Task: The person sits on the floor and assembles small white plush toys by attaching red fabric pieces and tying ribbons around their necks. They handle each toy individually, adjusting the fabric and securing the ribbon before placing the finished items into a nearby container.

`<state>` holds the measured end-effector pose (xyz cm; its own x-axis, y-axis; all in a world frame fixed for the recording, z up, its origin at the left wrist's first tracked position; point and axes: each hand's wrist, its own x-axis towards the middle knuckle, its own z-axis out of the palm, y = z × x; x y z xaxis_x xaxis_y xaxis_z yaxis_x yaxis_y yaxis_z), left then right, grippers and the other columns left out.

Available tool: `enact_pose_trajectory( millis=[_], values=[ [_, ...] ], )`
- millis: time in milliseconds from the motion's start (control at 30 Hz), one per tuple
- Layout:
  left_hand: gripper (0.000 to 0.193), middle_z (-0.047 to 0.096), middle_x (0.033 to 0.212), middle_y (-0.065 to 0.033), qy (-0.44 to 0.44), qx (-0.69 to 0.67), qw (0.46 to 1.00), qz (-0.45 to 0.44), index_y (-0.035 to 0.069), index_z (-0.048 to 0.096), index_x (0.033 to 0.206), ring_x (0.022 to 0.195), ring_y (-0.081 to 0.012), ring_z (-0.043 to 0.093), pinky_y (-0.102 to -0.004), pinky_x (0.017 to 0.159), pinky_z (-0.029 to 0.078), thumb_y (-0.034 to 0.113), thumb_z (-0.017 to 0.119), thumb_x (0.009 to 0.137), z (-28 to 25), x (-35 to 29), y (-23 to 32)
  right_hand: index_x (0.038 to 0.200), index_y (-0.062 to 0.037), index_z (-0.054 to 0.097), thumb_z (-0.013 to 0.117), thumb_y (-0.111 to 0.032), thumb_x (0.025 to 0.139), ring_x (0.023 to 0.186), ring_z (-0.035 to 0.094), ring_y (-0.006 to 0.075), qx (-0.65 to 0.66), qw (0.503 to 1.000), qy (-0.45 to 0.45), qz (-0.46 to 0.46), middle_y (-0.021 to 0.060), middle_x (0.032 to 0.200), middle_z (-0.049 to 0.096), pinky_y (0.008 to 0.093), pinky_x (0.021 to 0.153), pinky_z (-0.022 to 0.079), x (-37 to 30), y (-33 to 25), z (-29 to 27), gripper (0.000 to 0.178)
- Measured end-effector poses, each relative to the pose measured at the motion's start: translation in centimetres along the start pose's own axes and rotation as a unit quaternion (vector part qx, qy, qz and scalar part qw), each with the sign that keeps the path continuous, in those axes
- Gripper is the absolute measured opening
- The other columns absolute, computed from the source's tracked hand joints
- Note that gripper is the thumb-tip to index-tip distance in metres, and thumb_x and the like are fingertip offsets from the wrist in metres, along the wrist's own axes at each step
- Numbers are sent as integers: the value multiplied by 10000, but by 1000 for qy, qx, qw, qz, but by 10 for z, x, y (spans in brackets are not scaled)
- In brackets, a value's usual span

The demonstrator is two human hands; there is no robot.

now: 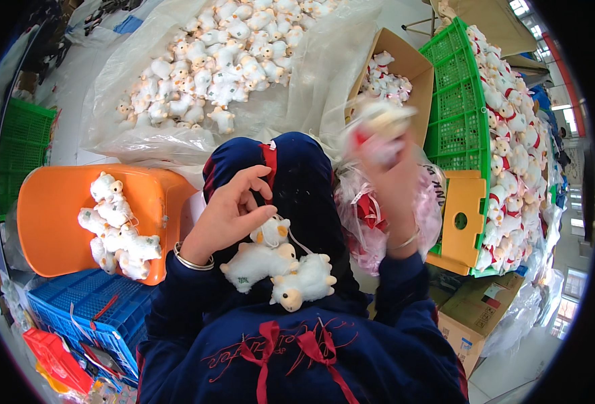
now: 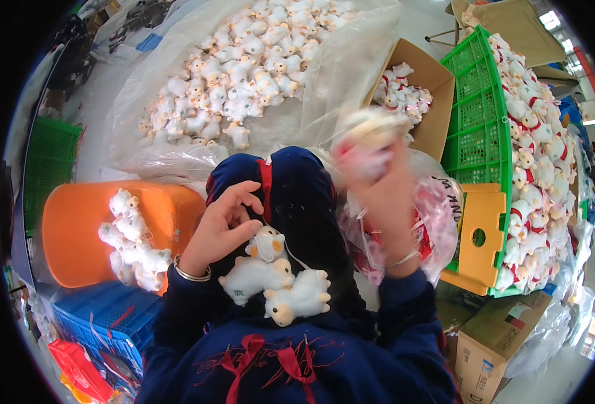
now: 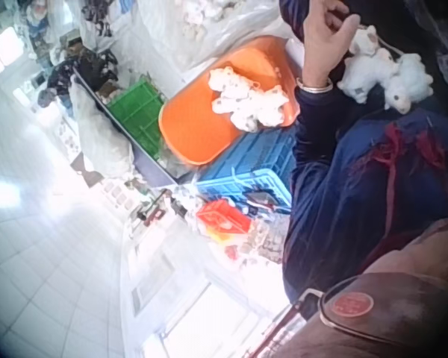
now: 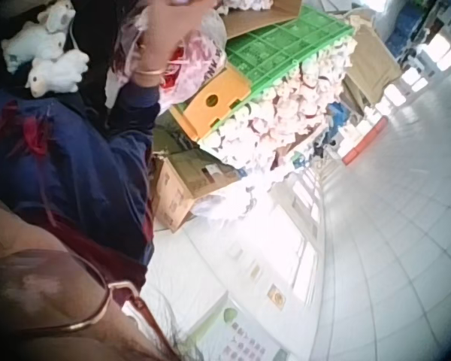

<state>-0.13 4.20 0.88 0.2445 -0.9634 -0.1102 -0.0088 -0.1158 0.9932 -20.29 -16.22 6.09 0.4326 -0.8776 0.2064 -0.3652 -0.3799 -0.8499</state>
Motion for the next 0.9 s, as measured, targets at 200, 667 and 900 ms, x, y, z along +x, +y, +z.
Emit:
enact_pose_trajectory(
  millis=[200,667,900],
  values=[
    [396,639,965,23,55,-11,998,-7,13,597,1320,686,-8,544,-174,609,447,-3,702,939,2,2,-15,1301,21,615,751,-242,944,826,695,159,-141,984,31,100,105,1135,710,299,751,557,40,73,-129,464],
    [173,691,871,-79,-25,232,965,-120,-2,710,1056,702,-121,628,-276,634,498,116,728,930,7,-10,30,1023,5,702,761,-153,904,725,671,186,57,934,-349,52,109,851,687,310,679,532,-79,9,-4,206],
    [530,691,1115,-181,-118,434,884,-131,26,625,1224,960,-377,715,-471,802,569,363,755,836,44,-12,25,1070,26,635,679,-119,929,818,696,377,40,940,-339,5,201,930,710,396,746,548,-62,2,43,207]
  ],
)
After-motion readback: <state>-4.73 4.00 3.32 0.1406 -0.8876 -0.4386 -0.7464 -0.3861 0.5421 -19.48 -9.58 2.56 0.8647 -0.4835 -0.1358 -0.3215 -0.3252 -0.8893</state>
